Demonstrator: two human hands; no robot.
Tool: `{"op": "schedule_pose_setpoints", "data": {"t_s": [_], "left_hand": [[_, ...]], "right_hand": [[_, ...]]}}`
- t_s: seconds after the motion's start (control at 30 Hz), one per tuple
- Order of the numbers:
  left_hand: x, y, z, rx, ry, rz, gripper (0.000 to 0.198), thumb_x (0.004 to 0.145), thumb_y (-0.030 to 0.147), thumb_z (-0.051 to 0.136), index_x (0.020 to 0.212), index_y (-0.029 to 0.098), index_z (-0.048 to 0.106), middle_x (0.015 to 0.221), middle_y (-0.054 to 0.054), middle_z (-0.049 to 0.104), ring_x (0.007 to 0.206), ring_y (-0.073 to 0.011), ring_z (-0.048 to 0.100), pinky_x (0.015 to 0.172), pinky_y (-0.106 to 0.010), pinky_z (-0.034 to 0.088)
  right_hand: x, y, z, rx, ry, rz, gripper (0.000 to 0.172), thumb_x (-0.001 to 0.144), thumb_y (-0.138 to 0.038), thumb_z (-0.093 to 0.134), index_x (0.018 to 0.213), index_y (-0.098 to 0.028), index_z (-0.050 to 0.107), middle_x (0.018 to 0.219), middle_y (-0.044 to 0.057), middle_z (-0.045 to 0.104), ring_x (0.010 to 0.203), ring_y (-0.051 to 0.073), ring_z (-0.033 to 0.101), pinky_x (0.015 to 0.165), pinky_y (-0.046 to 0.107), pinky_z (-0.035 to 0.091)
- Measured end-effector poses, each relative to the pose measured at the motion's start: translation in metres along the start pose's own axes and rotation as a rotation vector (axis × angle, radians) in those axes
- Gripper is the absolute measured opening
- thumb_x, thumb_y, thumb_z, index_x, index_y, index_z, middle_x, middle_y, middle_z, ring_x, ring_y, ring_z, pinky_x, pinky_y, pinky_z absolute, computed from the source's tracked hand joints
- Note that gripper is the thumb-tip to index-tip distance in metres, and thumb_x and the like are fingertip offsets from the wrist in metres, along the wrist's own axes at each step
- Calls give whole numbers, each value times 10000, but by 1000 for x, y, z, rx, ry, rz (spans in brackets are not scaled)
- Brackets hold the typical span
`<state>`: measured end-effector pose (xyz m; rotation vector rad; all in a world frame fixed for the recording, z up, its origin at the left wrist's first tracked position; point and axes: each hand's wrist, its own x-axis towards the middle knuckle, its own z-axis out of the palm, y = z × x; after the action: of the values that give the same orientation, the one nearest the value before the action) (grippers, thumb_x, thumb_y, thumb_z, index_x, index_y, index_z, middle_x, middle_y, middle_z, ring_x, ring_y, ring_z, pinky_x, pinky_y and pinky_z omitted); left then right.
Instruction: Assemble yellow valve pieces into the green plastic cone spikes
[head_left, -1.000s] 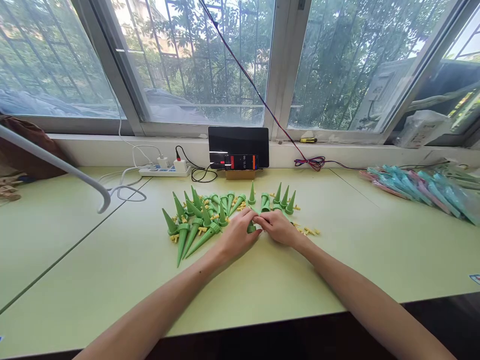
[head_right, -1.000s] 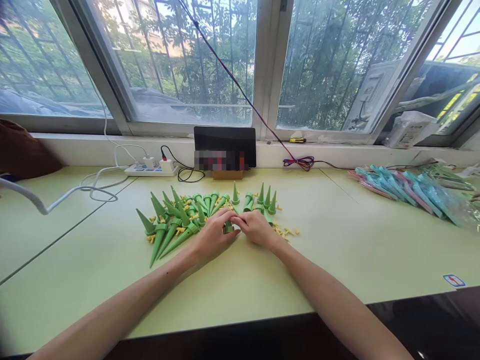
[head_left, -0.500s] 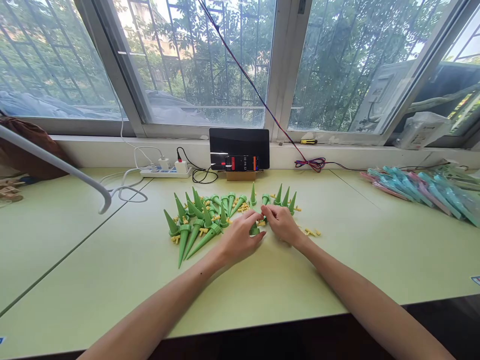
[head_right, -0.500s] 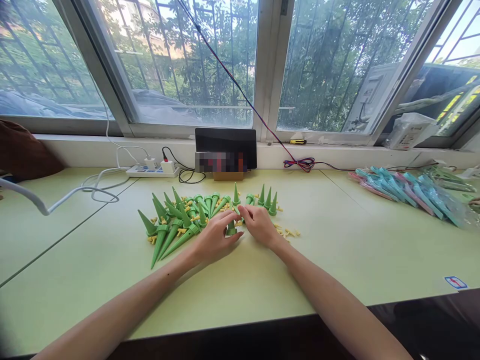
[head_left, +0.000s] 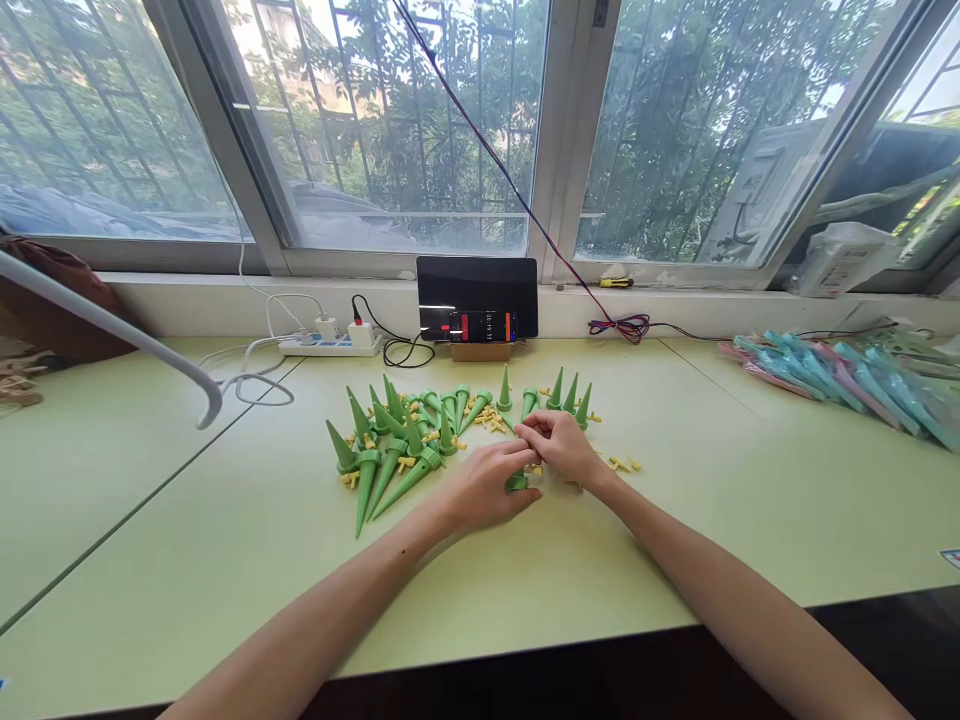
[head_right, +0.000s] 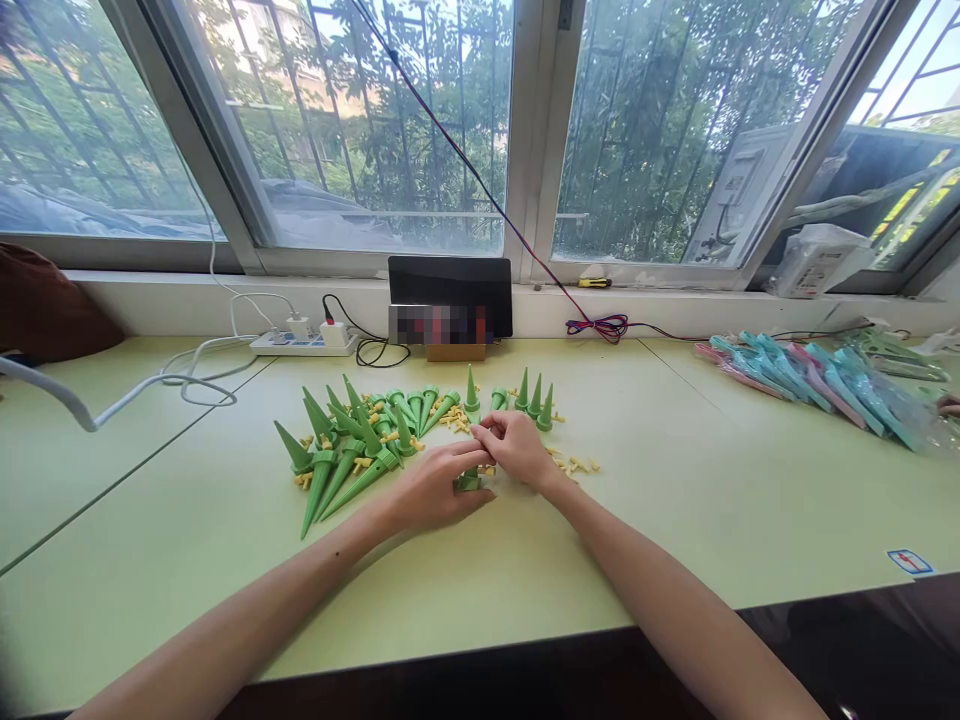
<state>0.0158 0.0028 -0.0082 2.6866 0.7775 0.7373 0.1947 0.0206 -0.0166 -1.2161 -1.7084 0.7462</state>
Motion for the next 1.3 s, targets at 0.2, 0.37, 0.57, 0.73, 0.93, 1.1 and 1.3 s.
{"op": "schedule_pose_setpoints", "data": {"t_s": [0.2,0.37,0.57,0.73,0.93,1.1,1.3], "left_hand": [[2,1,-1,-1,16,-2,157,894,298,638,1019,221,693,1018,-41,733,907,-194,670,756,-292,480],[3,-3,-1,55,71,1,202,975,321,528,972,206,694,933,-39,733,791,-161,649,682,-274,449],[4,-5,-3,46,178,35,246,1006,303,477,1069,222,700,969,-42,757,846,-164,689,744,-278,497],[5,-4,-2,0,339,54,216,997,267,496,1032,234,706,1062,-44,766,986,-171,709,899,-305,521],[7,-5,-3,92,426,-27,334,1000,304,476,719,198,622,694,-19,669,684,-140,602,708,-275,485],[6,-5,-2,104,439,-33,415,999,293,475,596,193,501,569,13,538,556,-111,482,617,-252,416],[6,-5,-2,106,419,-50,433,987,287,480,565,193,450,539,22,492,520,-105,439,550,-258,348]], "right_hand": [[0,0,0,60,49,9,283,858,-431,620,719,-187,587,589,-15,534,545,135,452,518,261,368],[-2,-7,0,-1,140,-56,278,881,-416,596,722,-189,570,587,-27,498,536,123,414,522,261,352],[-4,-13,-1,-9,211,-110,279,907,-437,566,759,-202,546,600,-23,504,536,131,437,534,265,374],[-5,-15,-1,9,224,-141,294,926,-467,544,790,-207,531,652,0,561,545,138,475,539,268,397],[-6,-15,-1,-16,201,-166,271,935,-439,542,797,-206,528,663,-15,524,553,125,436,537,256,365],[-7,-13,2,-94,77,-197,220,907,-395,555,799,-205,534,629,-30,504,561,126,429,555,252,357],[-7,-14,2,-117,48,-205,173,885,-349,552,790,-208,522,608,-38,500,550,124,418,553,250,347]]}}
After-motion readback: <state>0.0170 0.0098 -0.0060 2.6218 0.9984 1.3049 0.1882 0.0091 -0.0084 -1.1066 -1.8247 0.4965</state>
